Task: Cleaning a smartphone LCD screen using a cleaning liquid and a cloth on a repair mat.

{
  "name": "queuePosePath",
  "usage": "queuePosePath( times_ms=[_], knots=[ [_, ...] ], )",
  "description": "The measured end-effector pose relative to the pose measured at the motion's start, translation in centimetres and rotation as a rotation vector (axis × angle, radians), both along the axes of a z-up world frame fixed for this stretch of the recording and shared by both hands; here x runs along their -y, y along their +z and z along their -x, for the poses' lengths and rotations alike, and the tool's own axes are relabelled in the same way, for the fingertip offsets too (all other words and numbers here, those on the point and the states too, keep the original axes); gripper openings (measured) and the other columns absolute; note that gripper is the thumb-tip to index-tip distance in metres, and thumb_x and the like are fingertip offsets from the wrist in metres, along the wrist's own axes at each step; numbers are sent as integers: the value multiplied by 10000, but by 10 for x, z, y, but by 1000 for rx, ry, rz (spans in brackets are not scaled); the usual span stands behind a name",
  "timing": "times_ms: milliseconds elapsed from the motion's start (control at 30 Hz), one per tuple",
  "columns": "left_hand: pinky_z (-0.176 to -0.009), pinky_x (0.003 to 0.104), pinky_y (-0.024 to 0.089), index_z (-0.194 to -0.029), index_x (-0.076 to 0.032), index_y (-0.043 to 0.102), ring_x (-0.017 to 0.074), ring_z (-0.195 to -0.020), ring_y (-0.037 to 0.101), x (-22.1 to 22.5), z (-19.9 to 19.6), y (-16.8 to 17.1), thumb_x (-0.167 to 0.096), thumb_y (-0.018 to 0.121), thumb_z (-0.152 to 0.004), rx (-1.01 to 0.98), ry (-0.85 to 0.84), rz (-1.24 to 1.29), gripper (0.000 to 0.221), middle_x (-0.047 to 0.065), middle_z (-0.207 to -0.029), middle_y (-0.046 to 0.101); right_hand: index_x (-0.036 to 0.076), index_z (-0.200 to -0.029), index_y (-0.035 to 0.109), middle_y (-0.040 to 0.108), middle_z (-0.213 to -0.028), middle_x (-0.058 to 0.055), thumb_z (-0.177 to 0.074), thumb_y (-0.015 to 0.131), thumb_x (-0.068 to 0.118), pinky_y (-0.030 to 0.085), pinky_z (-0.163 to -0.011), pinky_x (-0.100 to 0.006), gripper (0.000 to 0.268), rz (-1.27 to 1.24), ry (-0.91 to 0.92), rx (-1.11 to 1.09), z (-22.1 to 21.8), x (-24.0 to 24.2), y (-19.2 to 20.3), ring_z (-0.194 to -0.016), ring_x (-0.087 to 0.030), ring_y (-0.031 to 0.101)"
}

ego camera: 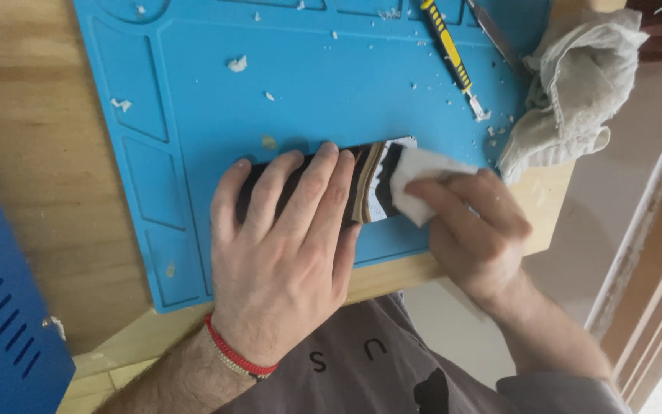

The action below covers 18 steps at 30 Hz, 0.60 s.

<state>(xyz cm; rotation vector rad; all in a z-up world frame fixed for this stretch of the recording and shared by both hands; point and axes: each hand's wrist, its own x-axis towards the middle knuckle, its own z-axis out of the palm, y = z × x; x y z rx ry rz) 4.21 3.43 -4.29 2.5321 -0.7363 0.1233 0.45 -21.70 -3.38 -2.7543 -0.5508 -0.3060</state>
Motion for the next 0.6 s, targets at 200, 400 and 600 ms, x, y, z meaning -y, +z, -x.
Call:
queuePosePath(
  times_ms=[200,400,600],
  knots=[
    [-1132,562,493,-1463,-113,766,253,-1299,618,-1,2,-1,-440,746,-1041,12,-10,4,534,15,-1514,668,-60,-1115,853,628,-946,-177,-979,494,-343,532,-744,-451,477,-23,-26,72,-10,-5,-3,-801,-343,604],
    [-1129,567,485,-1468,-113,754,263,-1295,610,1,4,0,-434,734,-1029,-11,-24,14,545,17,-1511,665,-41,-1172,845,662,-1025,-173,-990,526,-294,481,-742,-444,446,-42,46,-54,-2,3,-3,-831,-332,608],
    [-1135,573,478,-1471,-100,747,271,-1299,617,-1,4,0,-375,753,-983,-26,-15,32,560,19,-1519,673,82,-1145,859,742,-1062,-87,-1056,642,-147,551,-750,-393,328,-95,64,-135,-1,-17,-8,-859,-262,695]
  ],
)
